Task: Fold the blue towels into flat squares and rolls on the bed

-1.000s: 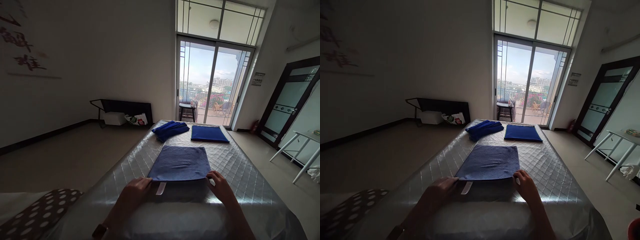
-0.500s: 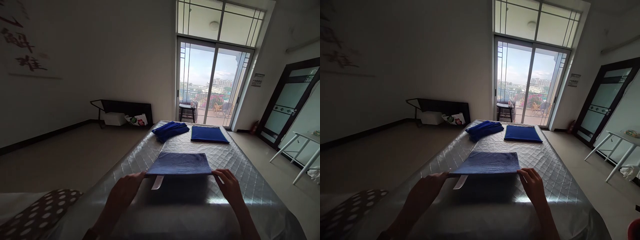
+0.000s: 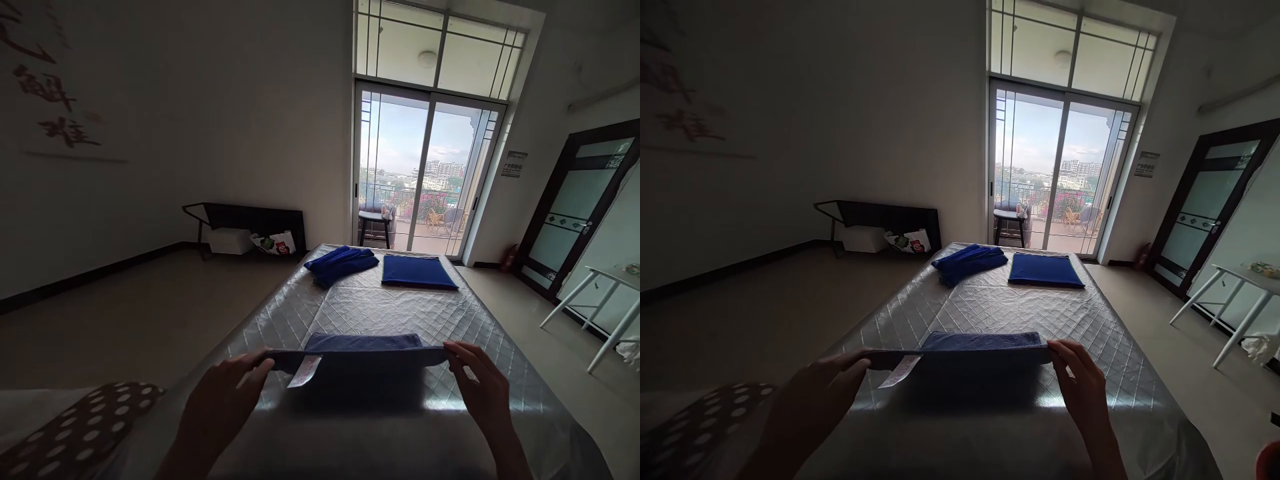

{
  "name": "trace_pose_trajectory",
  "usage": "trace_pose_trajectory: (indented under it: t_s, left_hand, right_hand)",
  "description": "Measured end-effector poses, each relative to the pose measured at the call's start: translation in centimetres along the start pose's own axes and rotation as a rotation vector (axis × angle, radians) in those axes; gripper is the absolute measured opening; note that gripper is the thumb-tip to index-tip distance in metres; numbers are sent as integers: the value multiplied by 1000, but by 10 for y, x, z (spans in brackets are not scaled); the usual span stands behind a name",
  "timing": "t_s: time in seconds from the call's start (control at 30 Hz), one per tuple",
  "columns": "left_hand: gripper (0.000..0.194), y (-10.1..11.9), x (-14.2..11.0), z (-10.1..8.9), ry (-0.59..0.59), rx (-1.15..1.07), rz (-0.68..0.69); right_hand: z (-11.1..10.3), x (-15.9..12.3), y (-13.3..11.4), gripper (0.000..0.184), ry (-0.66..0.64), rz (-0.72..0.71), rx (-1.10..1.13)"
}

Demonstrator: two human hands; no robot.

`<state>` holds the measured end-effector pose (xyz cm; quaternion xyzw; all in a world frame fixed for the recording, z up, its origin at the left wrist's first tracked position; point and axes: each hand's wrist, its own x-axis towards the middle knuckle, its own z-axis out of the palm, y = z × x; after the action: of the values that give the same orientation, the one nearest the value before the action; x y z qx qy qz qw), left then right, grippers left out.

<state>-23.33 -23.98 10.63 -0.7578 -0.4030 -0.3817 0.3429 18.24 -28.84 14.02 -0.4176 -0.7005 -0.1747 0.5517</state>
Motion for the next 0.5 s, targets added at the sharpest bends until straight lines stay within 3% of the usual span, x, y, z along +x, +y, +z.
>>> trace_pose_trajectory:
  t_s: [0.17,0.33,0.4,0.5]
  left_hand:
    - [28,8,16,-13,102,137,130]
    - [20,11,18,-23,103,89,60]
    - [16,12,16,-28,155,51,43]
    - [28,10,7,-42,208,-2,-27]
  right_hand:
    - [-8,3,-6,19,8,18,-6]
    - [-17,3,-16,15,5,79,-42]
    - [-23,4,-21,12,33,89,-71]
    - [-33,5,-31,10,92,98,-116]
